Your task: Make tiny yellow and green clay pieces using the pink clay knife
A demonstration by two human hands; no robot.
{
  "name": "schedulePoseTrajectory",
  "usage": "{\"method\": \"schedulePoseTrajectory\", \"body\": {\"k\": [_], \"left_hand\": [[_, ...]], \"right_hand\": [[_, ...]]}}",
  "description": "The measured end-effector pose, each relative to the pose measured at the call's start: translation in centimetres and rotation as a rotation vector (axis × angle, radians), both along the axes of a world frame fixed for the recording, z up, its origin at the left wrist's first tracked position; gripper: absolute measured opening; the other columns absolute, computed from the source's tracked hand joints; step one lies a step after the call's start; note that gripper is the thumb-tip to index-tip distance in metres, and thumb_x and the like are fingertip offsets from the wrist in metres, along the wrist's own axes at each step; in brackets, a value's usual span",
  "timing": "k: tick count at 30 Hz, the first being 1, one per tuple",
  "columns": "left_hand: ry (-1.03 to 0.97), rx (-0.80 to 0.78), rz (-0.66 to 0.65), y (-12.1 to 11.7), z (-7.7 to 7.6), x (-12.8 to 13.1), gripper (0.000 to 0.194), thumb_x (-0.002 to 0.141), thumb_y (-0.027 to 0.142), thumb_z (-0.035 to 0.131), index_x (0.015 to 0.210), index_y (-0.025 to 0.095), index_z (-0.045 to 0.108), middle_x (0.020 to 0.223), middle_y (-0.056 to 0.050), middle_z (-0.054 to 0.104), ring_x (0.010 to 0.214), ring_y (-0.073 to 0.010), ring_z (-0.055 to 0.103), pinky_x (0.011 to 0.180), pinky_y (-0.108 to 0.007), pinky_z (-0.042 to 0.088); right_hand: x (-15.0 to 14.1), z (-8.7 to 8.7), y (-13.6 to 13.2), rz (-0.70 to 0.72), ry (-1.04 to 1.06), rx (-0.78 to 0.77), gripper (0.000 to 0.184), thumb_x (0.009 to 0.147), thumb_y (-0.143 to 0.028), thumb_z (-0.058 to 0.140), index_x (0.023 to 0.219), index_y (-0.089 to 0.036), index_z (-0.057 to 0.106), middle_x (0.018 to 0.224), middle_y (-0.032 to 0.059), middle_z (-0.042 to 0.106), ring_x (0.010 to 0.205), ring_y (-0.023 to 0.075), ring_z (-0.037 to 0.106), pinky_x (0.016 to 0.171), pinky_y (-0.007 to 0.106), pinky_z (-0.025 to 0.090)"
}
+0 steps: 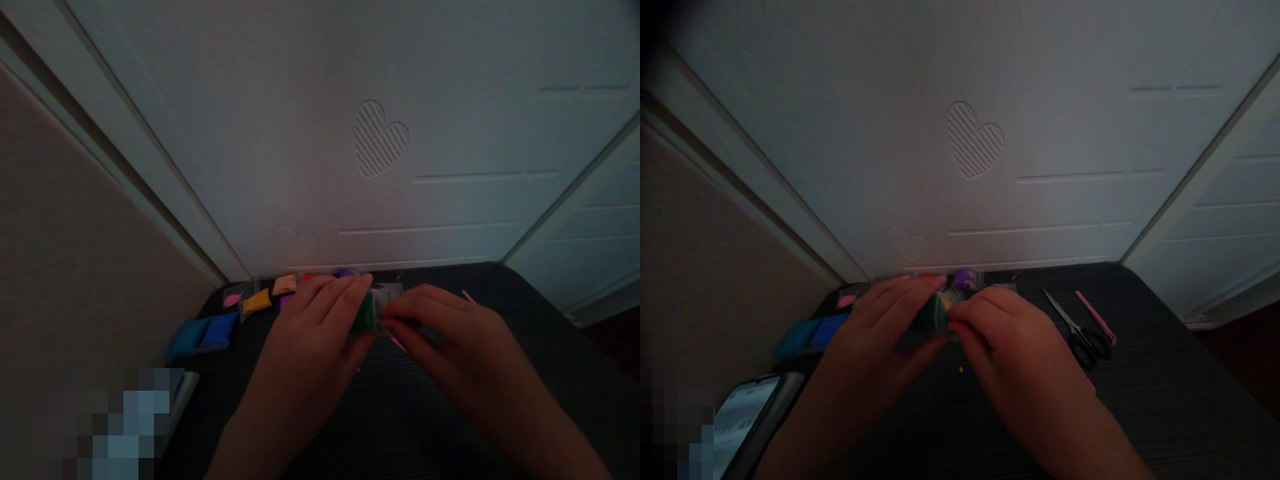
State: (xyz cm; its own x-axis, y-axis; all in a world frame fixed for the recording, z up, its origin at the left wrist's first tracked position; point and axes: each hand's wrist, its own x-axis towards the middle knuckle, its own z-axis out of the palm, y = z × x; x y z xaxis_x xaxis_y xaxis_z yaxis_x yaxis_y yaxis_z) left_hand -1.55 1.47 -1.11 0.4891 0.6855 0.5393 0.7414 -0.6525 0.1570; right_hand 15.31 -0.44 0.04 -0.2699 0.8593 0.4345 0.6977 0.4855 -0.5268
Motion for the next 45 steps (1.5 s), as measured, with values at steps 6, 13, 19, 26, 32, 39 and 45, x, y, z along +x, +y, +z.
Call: {"method": "schedulePoseTrajectory", "body": {"k": [6, 13, 19, 26, 32, 39, 45], "left_hand": [[-0.013, -0.078, -0.002, 0.1, -0.1, 0.0, 0.047, 0.075, 0.029, 0.056, 0.118, 0.021, 0.040, 0.113, -0.004, 0.053, 0.106, -0.0193, 0.045, 0.092, -0.036, 0.037], [-0.086, -0.102, 0.009, -0.2, 0.1, -0.5, 0.050, 0.074, 0.036, 0.056, 0.119, 0.025, 0.038, 0.115, -0.003, 0.052, 0.107, -0.0190, 0.045, 0.091, -0.037, 0.038], [-0.059, -0.002, -0.018, -0.4, 0.4, -0.5, 0.049, 0.074, 0.028, 0.057, 0.119, 0.021, 0.039, 0.114, -0.005, 0.053, 0.107, -0.0188, 0.046, 0.092, -0.036, 0.037], [-0.079, 0.072, -0.032, -0.5, 0.5, -0.5, 0.050, 0.072, 0.024, 0.060, 0.118, 0.019, 0.041, 0.113, -0.005, 0.053, 0.106, -0.0177, 0.046, 0.093, -0.033, 0.037], [-0.173, 0.129, -0.084, -0.7, 0.6, -0.6, 0.053, 0.070, 0.023, 0.062, 0.118, 0.018, 0.041, 0.113, -0.008, 0.053, 0.104, -0.0189, 0.049, 0.089, -0.033, 0.042], [-0.158, 0.207, -0.127, -0.7, 0.6, -0.4, 0.052, 0.069, 0.020, 0.063, 0.117, 0.018, 0.043, 0.112, -0.007, 0.055, 0.106, -0.0191, 0.048, 0.092, -0.035, 0.041], [-0.155, 0.227, -0.117, -0.8, 0.6, -0.3, 0.051, 0.069, 0.020, 0.064, 0.116, 0.017, 0.044, 0.110, -0.007, 0.056, 0.105, -0.0198, 0.049, 0.091, -0.035, 0.042]], "right_hand": [[0.6, 0.2, 0.0, 0.065, 0.055, -0.066, 0.017, 0.077, -0.017, 0.054, 0.089, -0.027, 0.060, 0.087, -0.0046, 0.062, 0.078, 0.0088, 0.056, 0.069, 0.018, 0.044], [1.4, 1.3, -1.0, 0.015, 0.104, -0.104, 0.017, 0.077, -0.017, 0.053, 0.089, -0.028, 0.057, 0.082, -0.0063, 0.062, 0.071, 0.0068, 0.058, 0.059, 0.015, 0.045], [1.3, 1.4, -1.5, -0.020, 0.078, -0.045, 0.020, 0.074, -0.018, 0.057, 0.091, -0.030, 0.057, 0.076, -0.0063, 0.063, 0.059, 0.0077, 0.058, 0.048, 0.015, 0.044], [1.6, 1.5, -1.4, -0.013, 0.076, -0.007, 0.013, 0.073, -0.018, 0.057, 0.082, -0.028, 0.059, 0.074, -0.0062, 0.063, 0.062, 0.0087, 0.059, 0.053, 0.016, 0.047], [1.4, 1.8, -2.1, 0.031, 0.108, 0.149, 0.013, 0.073, -0.018, 0.055, 0.082, -0.027, 0.060, 0.079, -0.0007, 0.058, 0.068, 0.0106, 0.057, 0.052, 0.017, 0.048], [0.1, 1.6, -2.7, -0.042, 0.175, 0.184, 0.014, 0.073, -0.019, 0.056, 0.081, -0.028, 0.061, 0.073, 0.0005, 0.051, 0.057, 0.0095, 0.050, 0.043, 0.018, 0.044], [-0.6, 1.3, -2.3, -0.115, 0.112, 0.235, 0.013, 0.072, -0.020, 0.058, 0.081, -0.028, 0.063, 0.070, -0.0002, 0.052, 0.059, 0.0108, 0.051, 0.047, 0.021, 0.043]]}}
